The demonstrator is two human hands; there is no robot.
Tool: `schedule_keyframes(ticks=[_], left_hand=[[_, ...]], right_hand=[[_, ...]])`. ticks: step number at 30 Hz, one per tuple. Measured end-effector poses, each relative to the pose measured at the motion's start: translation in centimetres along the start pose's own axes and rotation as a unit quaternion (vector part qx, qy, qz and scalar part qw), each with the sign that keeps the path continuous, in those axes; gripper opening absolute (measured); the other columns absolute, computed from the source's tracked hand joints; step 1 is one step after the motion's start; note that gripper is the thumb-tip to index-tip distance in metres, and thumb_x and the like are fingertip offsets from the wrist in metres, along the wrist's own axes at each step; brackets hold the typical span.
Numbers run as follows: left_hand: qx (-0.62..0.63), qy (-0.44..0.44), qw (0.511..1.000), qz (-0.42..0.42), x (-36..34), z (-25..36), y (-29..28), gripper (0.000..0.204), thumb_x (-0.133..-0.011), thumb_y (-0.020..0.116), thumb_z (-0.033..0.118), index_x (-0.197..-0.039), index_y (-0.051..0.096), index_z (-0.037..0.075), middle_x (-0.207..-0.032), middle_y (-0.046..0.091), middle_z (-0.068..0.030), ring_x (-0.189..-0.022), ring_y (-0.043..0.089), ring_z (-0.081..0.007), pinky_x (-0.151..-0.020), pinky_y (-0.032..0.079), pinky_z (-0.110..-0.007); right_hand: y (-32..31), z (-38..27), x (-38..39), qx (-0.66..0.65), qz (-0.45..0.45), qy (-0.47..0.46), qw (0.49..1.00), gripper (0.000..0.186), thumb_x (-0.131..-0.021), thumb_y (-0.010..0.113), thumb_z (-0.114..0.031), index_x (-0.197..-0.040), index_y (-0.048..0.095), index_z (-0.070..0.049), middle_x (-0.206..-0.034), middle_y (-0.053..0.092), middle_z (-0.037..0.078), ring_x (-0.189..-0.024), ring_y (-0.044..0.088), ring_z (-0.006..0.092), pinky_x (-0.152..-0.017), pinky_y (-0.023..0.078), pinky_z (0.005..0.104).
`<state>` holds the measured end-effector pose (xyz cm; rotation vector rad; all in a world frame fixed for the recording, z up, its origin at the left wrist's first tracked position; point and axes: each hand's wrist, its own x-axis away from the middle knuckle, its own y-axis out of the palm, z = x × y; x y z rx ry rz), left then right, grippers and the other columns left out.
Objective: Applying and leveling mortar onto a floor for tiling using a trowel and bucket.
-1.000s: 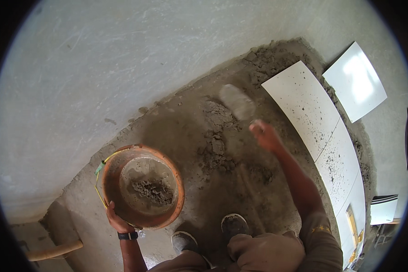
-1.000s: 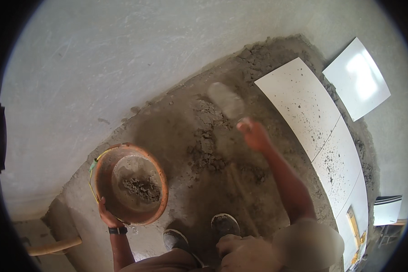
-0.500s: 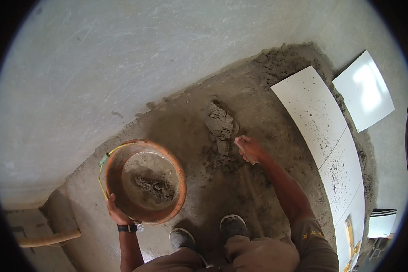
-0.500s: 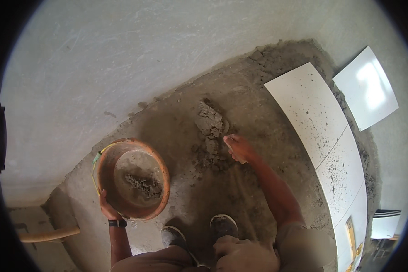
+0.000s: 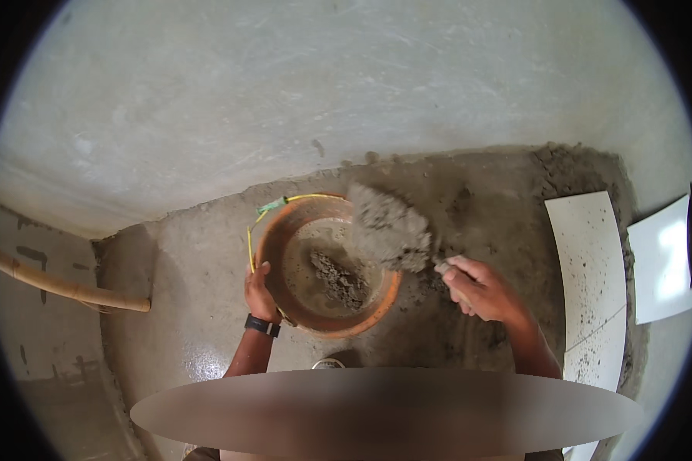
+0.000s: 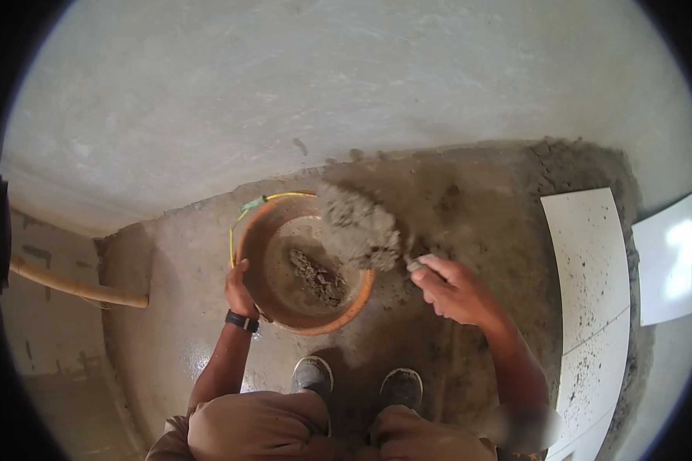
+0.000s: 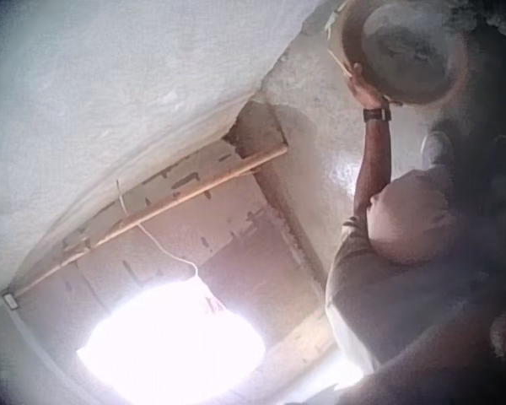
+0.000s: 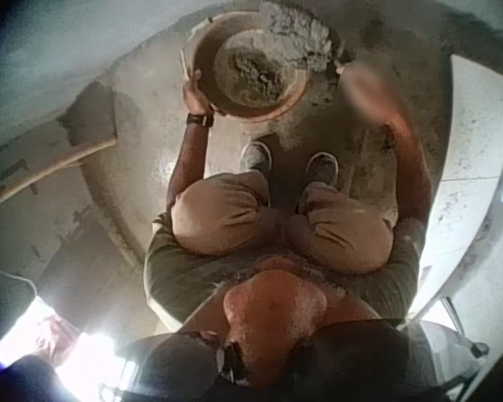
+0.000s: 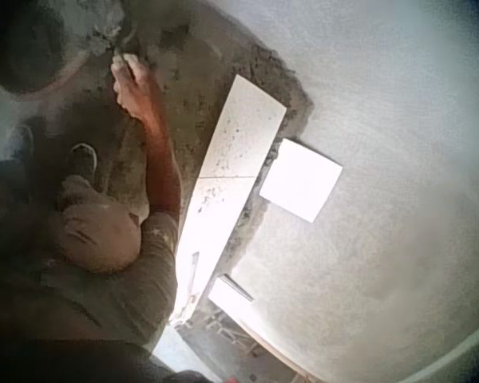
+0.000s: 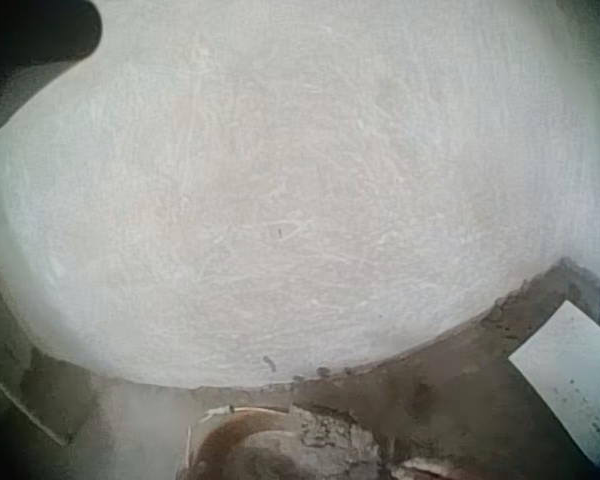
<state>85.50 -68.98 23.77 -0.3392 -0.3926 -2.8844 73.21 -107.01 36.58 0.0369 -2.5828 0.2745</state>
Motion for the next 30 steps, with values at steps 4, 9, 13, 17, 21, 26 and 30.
schedule_keyframes(ticks=[4,9,13,17,21,26,30], left_hand=[[-0.037,-0.001,0.999,0.030,0.9,0.2,-0.1,0.041,-0.089,0.056,0.020,-0.126,0.055,0.001,-0.114,0.060,-0.0051,-0.107,0.054,-0.0171,-0.095,0.042,-0.031],[-0.002,-0.006,1.000,-0.001,1.0,0.3,0.1,0.042,-0.091,0.056,0.016,-0.129,0.054,0.000,-0.121,0.059,-0.0053,-0.113,0.052,-0.0168,-0.100,0.038,-0.030],[-0.018,0.013,1.000,-0.001,1.1,0.7,0.7,0.041,-0.091,0.057,0.016,-0.128,0.055,0.001,-0.118,0.060,-0.0054,-0.111,0.053,-0.0166,-0.099,0.038,-0.030],[-0.019,0.010,0.999,-0.024,0.1,0.5,-0.5,0.041,-0.090,0.058,0.019,-0.127,0.055,0.000,-0.116,0.060,-0.0065,-0.108,0.054,-0.0172,-0.097,0.041,-0.031],[0.022,-0.034,0.998,-0.041,0.3,-0.1,-0.1,0.044,-0.090,0.058,0.024,-0.127,0.054,0.000,-0.115,0.060,-0.0072,-0.107,0.054,-0.0188,-0.096,0.042,-0.033],[-0.064,-0.002,0.998,0.022,-0.5,-0.5,-2.2,0.047,-0.089,0.058,0.029,-0.127,0.053,0.001,-0.116,0.059,-0.0087,-0.107,0.056,-0.0219,-0.095,0.043,-0.036],[0.016,-0.048,0.998,-0.031,0.5,0.2,-0.2,0.048,-0.088,0.061,0.032,-0.124,0.054,0.001,-0.115,0.059,-0.0091,-0.104,0.058,-0.0227,-0.092,0.046,-0.036]], right_hand=[[5.3,-2.4,-2.9,0.248,-0.038,-0.112,0.962,0.039,-0.096,0.053,-0.029,-0.118,0.055,0.004,-0.086,0.064,0.008,-0.069,0.063,0.0185,-0.058,0.051,0.0325],[11.8,-3.9,-3.9,0.568,-0.030,-0.245,0.785,0.033,-0.091,0.050,-0.012,-0.117,0.052,0.008,-0.096,0.064,0.028,-0.083,0.070,0.0315,-0.063,0.056,0.0370],[11.9,-6.5,-3.0,0.651,0.007,-0.287,0.702,0.049,-0.074,0.058,-0.008,-0.120,0.052,0.010,-0.093,0.064,0.027,-0.075,0.070,0.0291,-0.061,0.056,0.0345],[9.9,-8.9,-0.3,0.609,0.071,-0.256,0.747,0.050,-0.077,0.057,-0.008,-0.122,0.050,0.011,-0.095,0.064,0.028,-0.074,0.070,0.0294,-0.053,0.056,0.0352],[10.8,-4.1,-1.7,0.598,-0.033,-0.206,0.774,0.048,-0.081,0.056,-0.010,-0.126,0.050,0.007,-0.096,0.063,0.030,-0.077,0.070,0.0341,-0.057,0.056,0.0381],[4.9,-2.6,0.1,0.371,0.046,-0.230,0.899,0.040,-0.091,0.056,-0.024,-0.124,0.056,0.000,-0.107,0.065,0.022,-0.091,0.068,0.0340,-0.075,0.055,0.0434],[-3.2,4.8,-2.6,0.162,0.225,-0.190,0.942,0.048,-0.094,0.056,-0.038,-0.123,0.058,0.000,-0.116,0.064,0.020,-0.104,0.064,0.0349,-0.089,0.050,0.0396]])
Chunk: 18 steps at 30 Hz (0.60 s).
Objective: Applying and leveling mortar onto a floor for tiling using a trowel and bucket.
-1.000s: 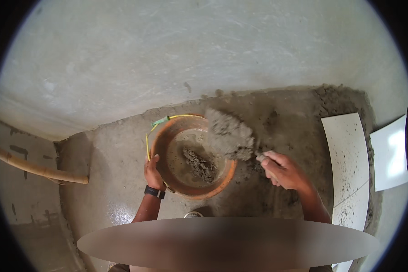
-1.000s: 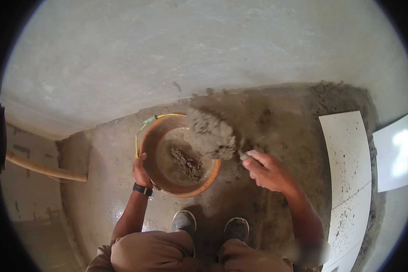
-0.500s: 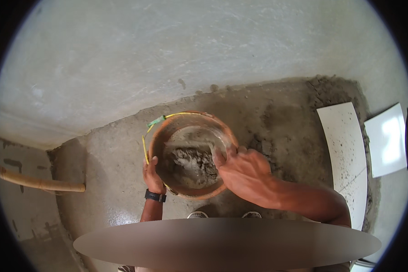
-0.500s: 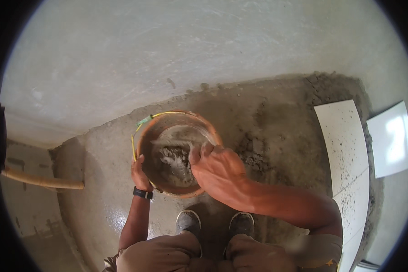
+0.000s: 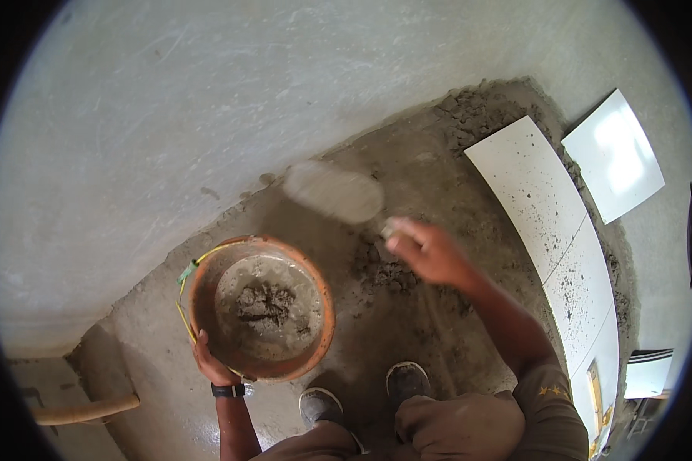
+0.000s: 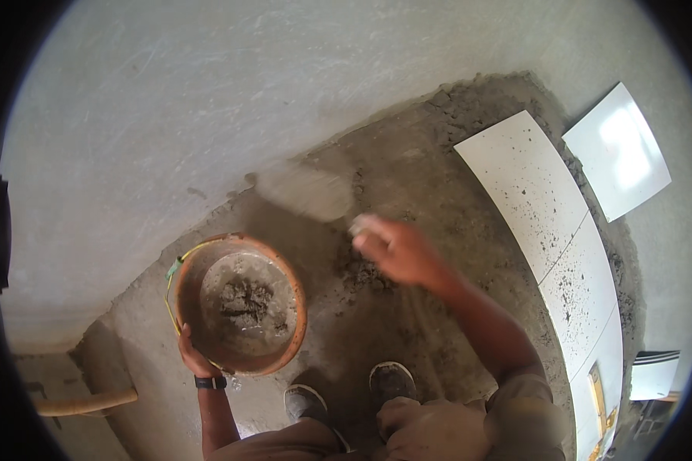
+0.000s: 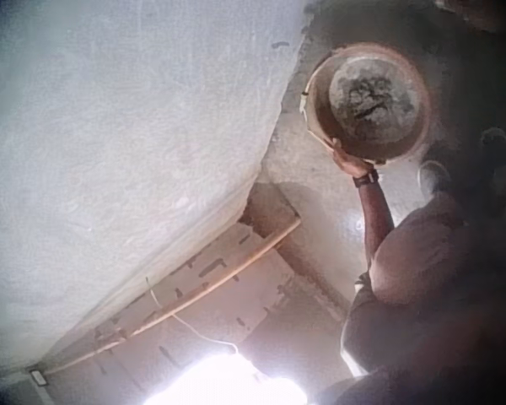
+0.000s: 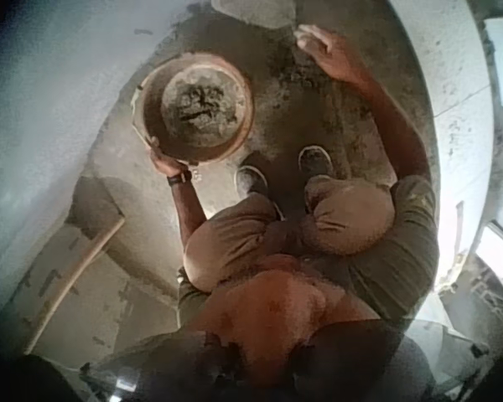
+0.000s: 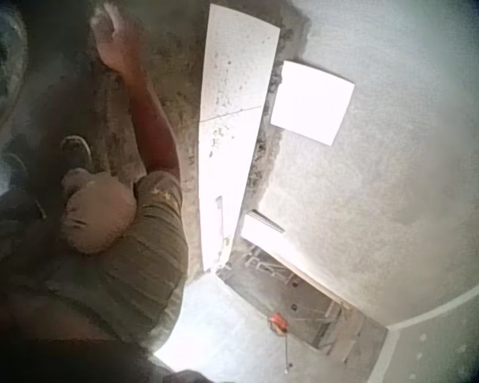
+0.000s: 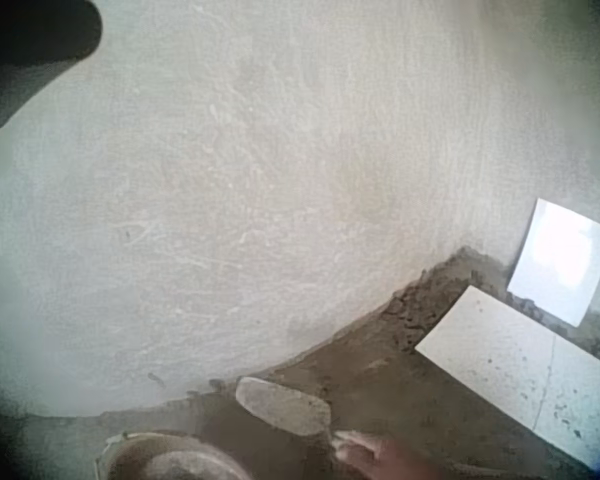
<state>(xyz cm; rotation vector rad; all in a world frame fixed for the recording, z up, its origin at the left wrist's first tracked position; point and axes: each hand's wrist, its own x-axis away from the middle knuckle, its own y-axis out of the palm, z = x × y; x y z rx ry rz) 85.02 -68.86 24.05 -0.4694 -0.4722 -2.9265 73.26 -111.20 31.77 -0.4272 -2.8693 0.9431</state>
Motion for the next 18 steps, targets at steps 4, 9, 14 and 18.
schedule_keyframes(ticks=[4,9,14,18], left_hand=[[0.010,-0.009,1.000,-0.002,-0.1,0.1,-0.3,0.048,-0.088,0.061,0.033,-0.124,0.054,0.002,-0.113,0.060,-0.0092,-0.103,0.058,-0.0239,-0.091,0.047,-0.036],[0.018,-0.026,0.999,0.007,-0.1,-0.1,-0.6,0.048,-0.089,0.059,0.034,-0.125,0.053,0.002,-0.114,0.060,-0.0091,-0.103,0.058,-0.0245,-0.091,0.046,-0.037],[0.008,-0.028,0.999,0.014,0.2,0.6,-0.1,0.051,-0.089,0.059,0.034,-0.128,0.052,0.002,-0.118,0.059,-0.0101,-0.106,0.057,-0.0262,-0.092,0.045,-0.039],[0.040,-0.037,0.998,-0.009,0.5,0.7,1.0,0.053,-0.089,0.059,0.035,-0.130,0.051,0.002,-0.122,0.058,-0.0107,-0.109,0.056,-0.0271,-0.094,0.045,-0.039]], right_hand=[[-3.6,12.0,-4.0,0.027,0.082,0.268,0.960,0.045,-0.096,0.052,-0.038,-0.120,0.059,0.000,-0.087,0.067,0.017,-0.072,0.065,0.0271,-0.064,0.052,0.0377],[-6.2,18.1,-8.3,-0.089,0.161,0.398,0.899,0.040,-0.095,0.051,-0.036,-0.114,0.059,-0.002,-0.067,0.057,0.010,-0.045,0.051,0.0180,-0.040,0.041,0.0346],[-4.6,15.5,-9.9,-0.038,-0.008,0.340,0.940,0.043,-0.096,0.051,-0.040,-0.115,0.058,-0.003,-0.068,0.058,0.009,-0.049,0.054,0.0170,-0.044,0.045,0.0331],[1.3,12.7,-8.0,-0.078,-0.102,0.312,0.941,0.047,-0.096,0.051,-0.043,-0.118,0.057,-0.002,-0.070,0.058,0.007,-0.051,0.055,0.0157,-0.047,0.048,0.0310]])
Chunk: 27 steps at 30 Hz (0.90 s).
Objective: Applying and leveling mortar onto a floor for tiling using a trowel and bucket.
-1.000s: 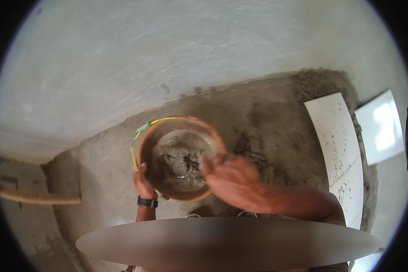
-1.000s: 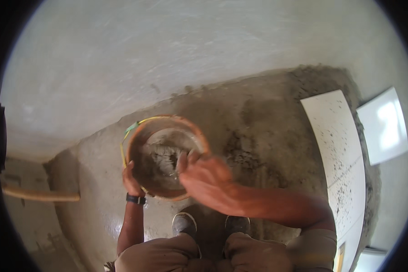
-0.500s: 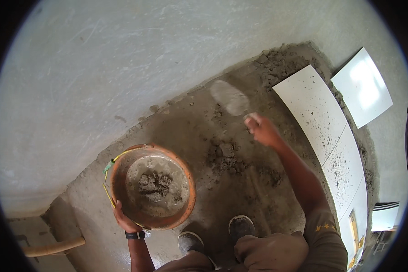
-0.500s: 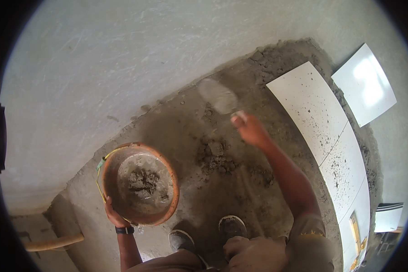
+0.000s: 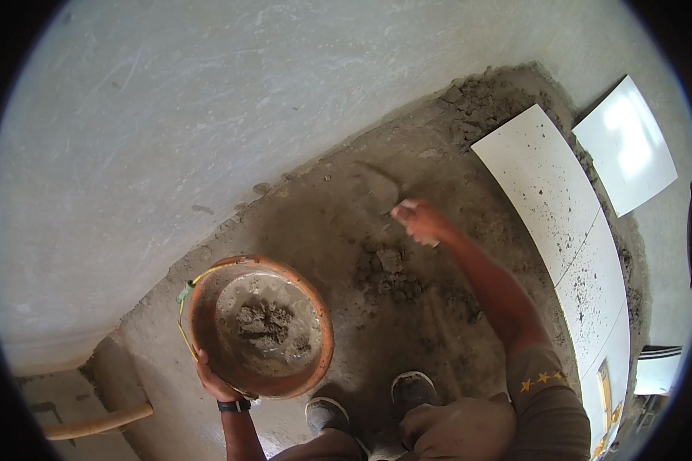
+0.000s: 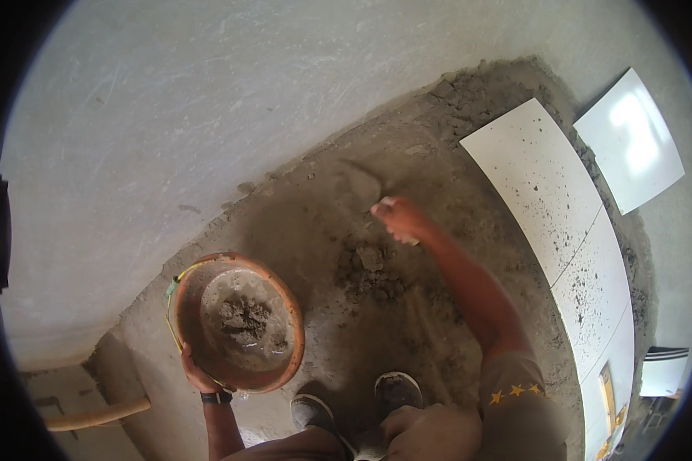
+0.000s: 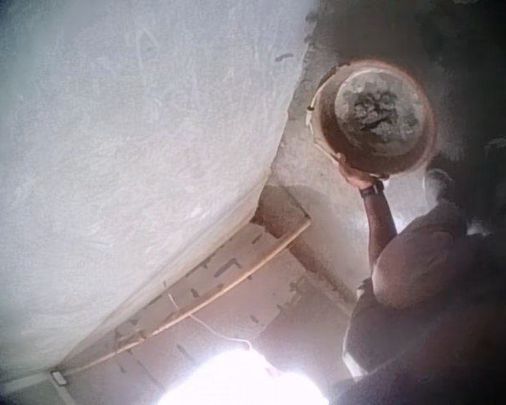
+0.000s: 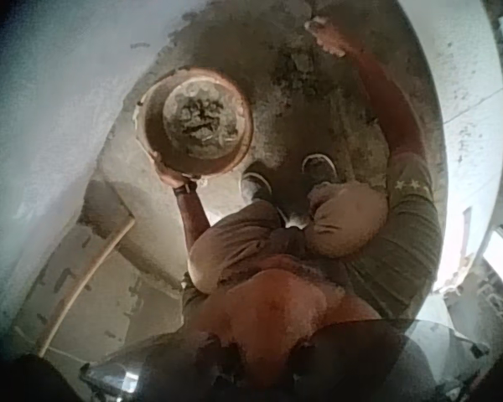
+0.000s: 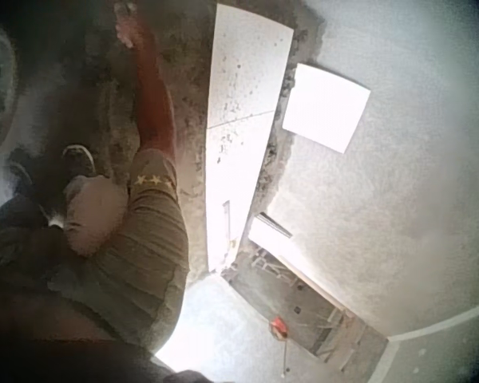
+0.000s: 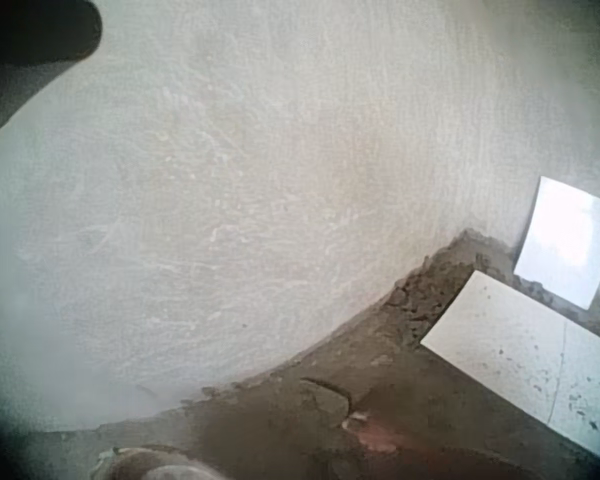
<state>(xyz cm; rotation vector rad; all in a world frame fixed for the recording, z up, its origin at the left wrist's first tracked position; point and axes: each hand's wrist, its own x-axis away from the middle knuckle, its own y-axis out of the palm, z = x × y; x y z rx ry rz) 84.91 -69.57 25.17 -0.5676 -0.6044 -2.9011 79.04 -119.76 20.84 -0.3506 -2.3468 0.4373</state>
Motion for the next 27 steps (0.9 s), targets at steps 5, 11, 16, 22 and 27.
schedule_keyframes(ticks=[5,11,16,22,27], left_hand=[[0.000,0.005,1.000,-0.031,-0.6,-0.4,-0.9,0.052,-0.089,0.058,0.034,-0.129,0.052,0.002,-0.123,0.058,-0.0104,-0.110,0.056,-0.0263,-0.095,0.045,-0.038],[-0.064,0.049,0.996,0.027,-0.8,-0.8,-1.7,0.049,-0.089,0.060,0.035,-0.124,0.055,0.002,-0.116,0.059,-0.0081,-0.107,0.057,-0.0219,-0.094,0.045,-0.035],[-0.040,0.053,0.998,0.010,-0.9,-1.0,-0.9,0.047,-0.088,0.060,0.035,-0.123,0.055,0.003,-0.115,0.059,-0.0074,-0.105,0.057,-0.0216,-0.092,0.045,-0.035],[-0.070,0.054,0.996,0.021,-1.3,-0.6,-2.5,0.047,-0.088,0.061,0.035,-0.122,0.055,0.003,-0.114,0.059,-0.0069,-0.104,0.056,-0.0212,-0.091,0.045,-0.035],[-0.084,0.063,0.994,-0.005,-1.0,-0.9,-0.9,0.046,-0.089,0.059,0.034,-0.123,0.055,0.003,-0.114,0.058,-0.0065,-0.106,0.056,-0.0205,-0.091,0.045,-0.035]], right_hand=[[4.9,-2.0,2.8,-0.017,-0.074,-0.052,0.996,0.047,-0.095,0.053,-0.043,-0.117,0.057,-0.002,-0.071,0.058,0.006,-0.051,0.054,0.0138,-0.046,0.047,0.0302],[3.6,-7.0,11.5,-0.171,-0.104,-0.052,0.978,0.046,-0.094,0.054,-0.042,-0.121,0.058,-0.005,-0.072,0.057,0.004,-0.050,0.051,0.0102,-0.048,0.046,0.0283],[8.1,-7.4,16.9,0.092,0.145,-0.533,0.828,0.046,-0.092,0.058,-0.043,-0.121,0.060,-0.007,-0.085,0.066,0.013,-0.070,0.066,0.0280,-0.062,0.054,0.0393],[10.7,-6.5,18.0,0.064,0.151,-0.415,0.895,0.044,-0.090,0.062,-0.037,-0.118,0.060,-0.004,-0.105,0.066,0.019,-0.093,0.066,0.0371,-0.078,0.054,0.0411],[7.5,-0.1,8.8,0.084,0.290,-0.320,0.898,0.048,-0.090,0.063,-0.035,-0.122,0.058,-0.001,-0.112,0.065,0.020,-0.101,0.063,0.0372,-0.087,0.051,0.0420]])
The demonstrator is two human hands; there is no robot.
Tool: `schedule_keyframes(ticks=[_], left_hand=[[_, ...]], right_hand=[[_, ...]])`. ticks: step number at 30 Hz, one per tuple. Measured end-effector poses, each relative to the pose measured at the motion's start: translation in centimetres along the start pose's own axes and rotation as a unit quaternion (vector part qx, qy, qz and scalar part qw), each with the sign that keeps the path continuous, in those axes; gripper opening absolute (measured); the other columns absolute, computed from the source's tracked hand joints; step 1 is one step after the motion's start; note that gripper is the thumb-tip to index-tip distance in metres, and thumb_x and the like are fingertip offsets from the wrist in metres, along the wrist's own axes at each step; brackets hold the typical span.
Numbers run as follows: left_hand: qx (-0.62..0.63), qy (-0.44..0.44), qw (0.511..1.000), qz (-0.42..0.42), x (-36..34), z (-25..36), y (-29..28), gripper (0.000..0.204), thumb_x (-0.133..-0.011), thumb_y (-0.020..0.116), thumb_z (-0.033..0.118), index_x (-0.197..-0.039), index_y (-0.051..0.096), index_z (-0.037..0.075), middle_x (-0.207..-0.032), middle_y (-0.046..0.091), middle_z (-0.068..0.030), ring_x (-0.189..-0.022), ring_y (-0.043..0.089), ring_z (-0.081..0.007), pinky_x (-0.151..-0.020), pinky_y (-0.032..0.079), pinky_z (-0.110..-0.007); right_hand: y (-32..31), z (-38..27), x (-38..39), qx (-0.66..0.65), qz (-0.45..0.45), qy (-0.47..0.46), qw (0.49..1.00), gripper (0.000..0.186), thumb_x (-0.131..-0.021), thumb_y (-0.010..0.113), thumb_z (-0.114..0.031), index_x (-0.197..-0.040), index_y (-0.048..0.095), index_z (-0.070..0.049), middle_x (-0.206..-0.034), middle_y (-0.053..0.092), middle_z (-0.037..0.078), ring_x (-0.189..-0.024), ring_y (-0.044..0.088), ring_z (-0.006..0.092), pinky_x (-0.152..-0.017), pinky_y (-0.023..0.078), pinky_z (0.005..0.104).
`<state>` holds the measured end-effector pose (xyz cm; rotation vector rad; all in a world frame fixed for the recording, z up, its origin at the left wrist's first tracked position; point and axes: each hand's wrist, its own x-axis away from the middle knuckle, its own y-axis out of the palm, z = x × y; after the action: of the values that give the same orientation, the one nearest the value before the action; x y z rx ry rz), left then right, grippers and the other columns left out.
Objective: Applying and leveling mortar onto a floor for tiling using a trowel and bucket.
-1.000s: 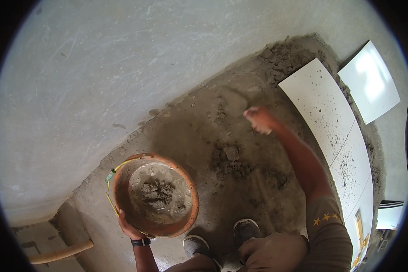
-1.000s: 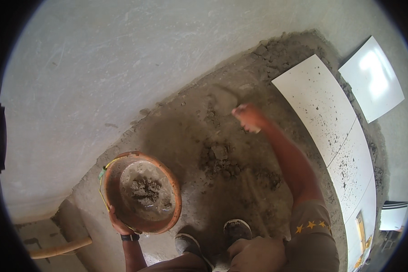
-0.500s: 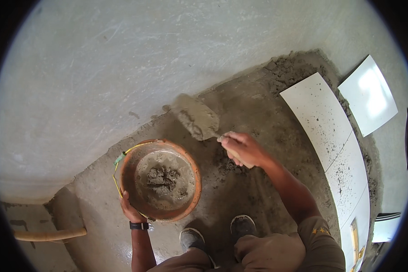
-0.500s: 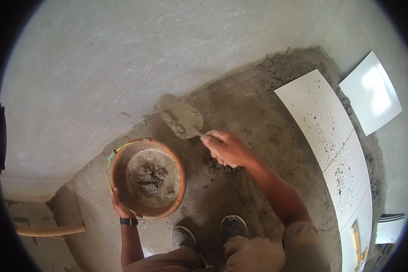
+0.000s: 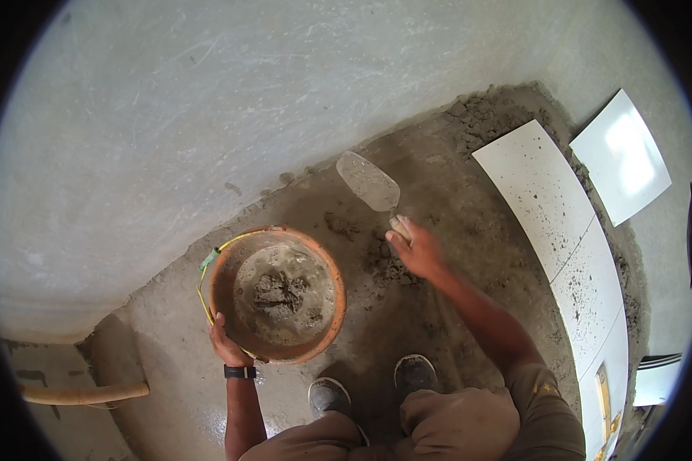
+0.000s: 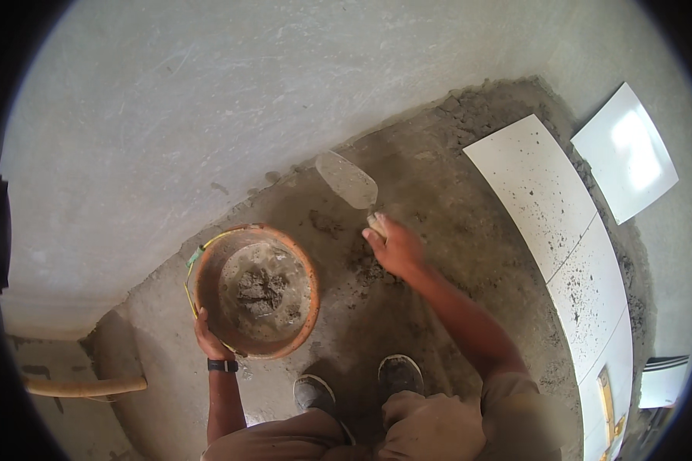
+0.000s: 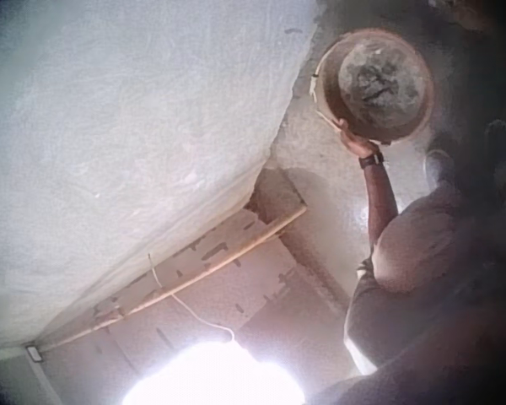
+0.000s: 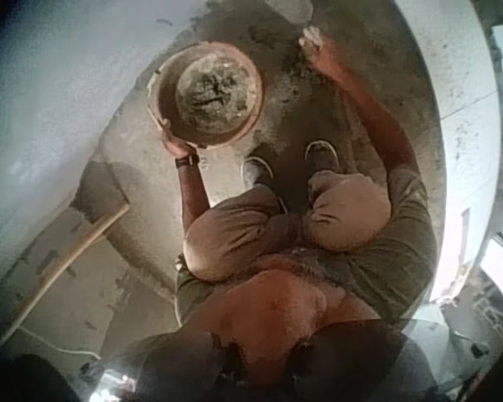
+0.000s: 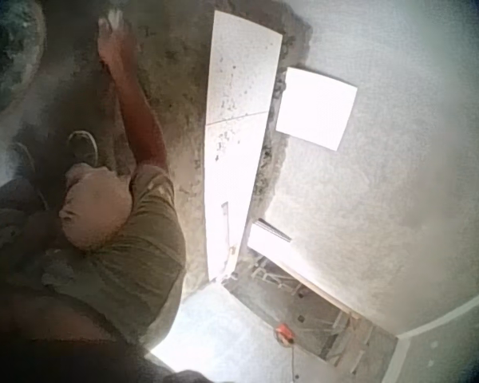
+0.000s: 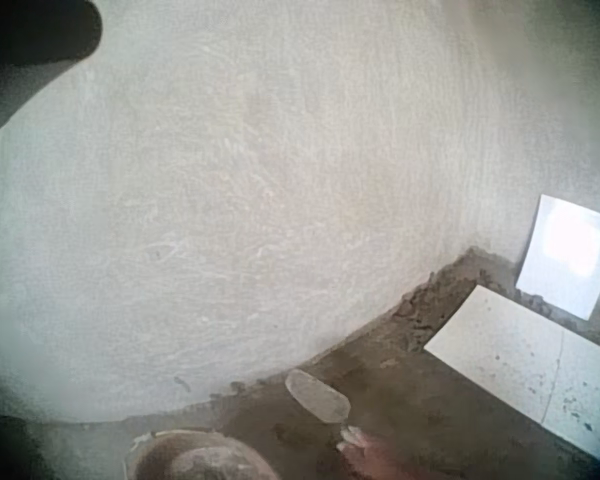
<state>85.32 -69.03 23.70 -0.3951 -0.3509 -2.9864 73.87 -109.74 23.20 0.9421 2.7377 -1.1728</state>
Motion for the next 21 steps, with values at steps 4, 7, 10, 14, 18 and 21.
schedule_keyframes(ticks=[4,7,10,14,18,21], left_hand=[[0.012,-0.002,1.000,0.008,0.1,0.1,-0.8,0.044,-0.090,0.057,0.033,-0.123,0.055,0.004,-0.115,0.058,-0.0060,-0.106,0.055,-0.0201,-0.092,0.044,-0.035],[-0.005,0.006,1.000,0.024,0.3,0.2,-0.8,0.046,-0.090,0.058,0.032,-0.125,0.054,0.003,-0.116,0.059,-0.0071,-0.106,0.057,-0.0214,-0.092,0.045,-0.035],[-0.014,0.005,0.999,0.034,0.3,0.1,-0.4,0.049,-0.090,0.060,0.033,-0.127,0.053,0.002,-0.116,0.061,-0.0083,-0.106,0.059,-0.0228,-0.092,0.047,-0.036],[-0.019,-0.009,0.999,0.033,0.1,0.3,-1.6,0.050,-0.090,0.060,0.034,-0.127,0.053,0.002,-0.116,0.061,-0.0085,-0.105,0.059,-0.0227,-0.091,0.047,-0.036],[-0.019,-0.017,0.999,0.020,0.1,0.5,-0.9,0.045,-0.090,0.059,0.033,-0.123,0.055,0.003,-0.113,0.059,-0.0072,-0.104,0.057,-0.0206,-0.091,0.045,-0.034],[0.002,-0.027,1.000,0.001,0.0,0.3,-0.8,0.047,-0.090,0.059,0.034,-0.124,0.054,0.002,-0.114,0.060,-0.0085,-0.104,0.058,-0.0221,-0.091,0.046,-0.035]], right_hand=[[1.3,2.1,-4.9,0.104,-0.127,-0.049,0.985,0.043,-0.091,0.060,-0.034,-0.123,0.057,-0.006,-0.116,0.063,0.018,-0.106,0.062,0.0352,-0.087,0.050,0.0440],[3.3,1.2,-8.1,0.179,-0.223,-0.059,0.956,0.040,-0.092,0.059,-0.031,-0.126,0.055,-0.011,-0.123,0.059,0.015,-0.110,0.060,0.0337,-0.089,0.049,0.0457],[5.6,1.7,-10.0,0.250,-0.268,-0.071,0.928,0.037,-0.093,0.057,-0.026,-0.128,0.053,-0.015,-0.131,0.054,0.012,-0.117,0.055,0.0314,-0.093,0.047,0.0470],[6.4,3.5,-8.7,0.253,-0.276,-0.076,0.924,0.034,-0.092,0.056,-0.016,-0.126,0.055,-0.018,-0.134,0.051,0.009,-0.124,0.048,0.0293,-0.098,0.042,0.0479],[0.0,5.9,-6.5,0.289,-0.325,-0.119,0.893,0.038,-0.088,0.058,-0.011,-0.125,0.056,-0.020,-0.128,0.053,0.008,-0.121,0.050,0.0299,-0.100,0.040,0.0470],[-4.0,10.3,-2.9,0.333,-0.305,-0.187,0.872,0.040,-0.085,0.058,-0.009,-0.123,0.057,-0.019,-0.123,0.055,0.009,-0.116,0.052,0.0296,-0.101,0.039,0.0433]])
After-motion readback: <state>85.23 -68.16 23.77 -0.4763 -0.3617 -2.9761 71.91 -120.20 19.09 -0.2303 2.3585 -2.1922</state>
